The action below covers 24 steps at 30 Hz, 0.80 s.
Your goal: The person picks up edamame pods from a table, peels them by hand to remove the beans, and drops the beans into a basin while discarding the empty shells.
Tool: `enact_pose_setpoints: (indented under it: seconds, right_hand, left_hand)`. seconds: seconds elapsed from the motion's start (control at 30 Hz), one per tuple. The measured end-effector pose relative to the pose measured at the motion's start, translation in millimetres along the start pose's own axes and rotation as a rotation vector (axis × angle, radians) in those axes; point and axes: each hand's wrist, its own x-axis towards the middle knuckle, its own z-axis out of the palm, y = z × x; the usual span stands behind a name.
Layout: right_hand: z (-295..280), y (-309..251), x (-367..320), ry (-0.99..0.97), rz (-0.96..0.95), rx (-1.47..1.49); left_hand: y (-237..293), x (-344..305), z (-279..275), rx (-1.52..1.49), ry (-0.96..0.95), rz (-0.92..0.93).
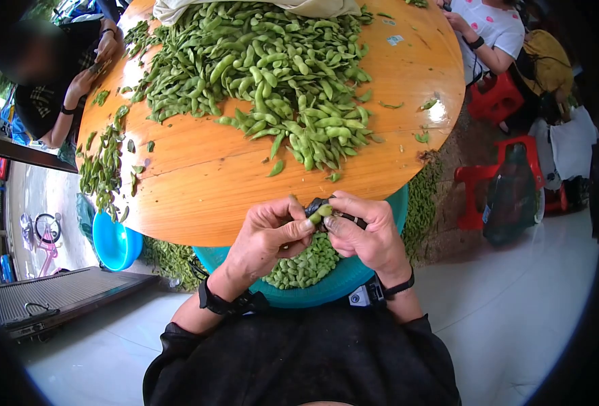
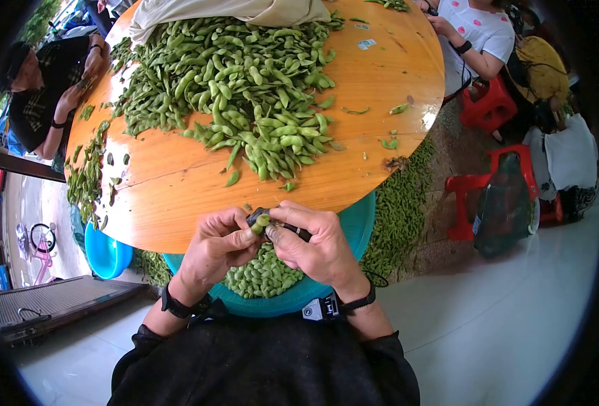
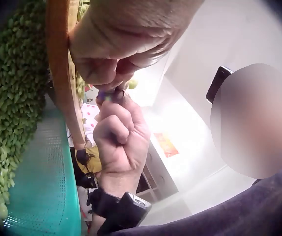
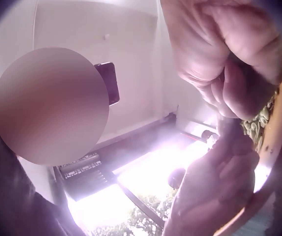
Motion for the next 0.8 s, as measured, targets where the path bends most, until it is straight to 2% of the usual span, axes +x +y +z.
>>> enact_pose_setpoints:
  seconds: [0.03,0.07,0.13,0.2,0.27,0.3,0.33,0.37,0.4,0.43,0.47,0.53,0.63,0.7,0.8]
  right_hand:
    - [-2.1,0.3,0.1,-0.053,0.037,0.128]
    - [-2.9,1.7,0.4,-0.055,0.036,0.130]
    - [-4.6,4.6,2.3,-0.102,0.108,0.289]
    - [-5.4,7.5,2.4,-0.074,0.131,0.267]
    - [-0.3,6.6,2.6,-0.048,0.150,0.244]
    - [8.1,4.0,1.9,0.031,0.121,0.078]
    - [13.1,2.8,1.6,0.111,0.091,-0.088]
    - [13.9,3.5,1.8,0.111,0.091,-0.088]
    - [14.1,4.5,1.9,0.121,0.032,-0.217]
    - [14.0,5.5,2.0,0.131,-0.027,-0.345]
    - [13.7,6.4,2.3,0.131,-0.026,-0.346]
    - [12.8,9.2,3.1,0.144,-0.187,-0.605]
    - [17.0,15.8,3.5,0.195,-0.273,-0.689]
    - [22.5,14.8,4.8,0.224,-0.326,-0.784]
    - [33.6,19.2,6.3,0.289,-0.447,-0.925]
  left_hand:
    - [-1.8,-1.3,-0.9,-0.130,-0.044,-0.061]
    - [-2.3,-2.0,-1.6,-0.259,-0.089,-0.121]
    - [0.7,-2.6,-1.4,-0.256,-0.085,-0.128]
    - [2.1,-4.1,0.4,-0.259,-0.078,-0.137]
    - [5.1,-4.5,3.3,0.098,0.032,-0.043]
    - [7.6,-4.1,7.0,0.393,0.076,0.081]
    - [5.8,-3.5,4.5,0.393,0.076,0.081]
    - [2.2,-2.2,0.2,0.602,0.092,0.187]
    - [0.0,-1.6,-2.1,0.810,0.108,0.294]
    - [0.4,-2.0,-0.2,0.808,0.108,0.294]
    - [2.0,-2.7,3.7,0.846,0.119,0.313]
    - [6.5,-4.5,6.6,0.884,0.130,0.331]
    - [13.7,-5.3,6.3,0.851,0.082,0.222]
    - [15.4,-5.2,7.7,0.590,0.060,0.054]
    - [15.2,-4.2,6.5,0.641,0.085,-0.029]
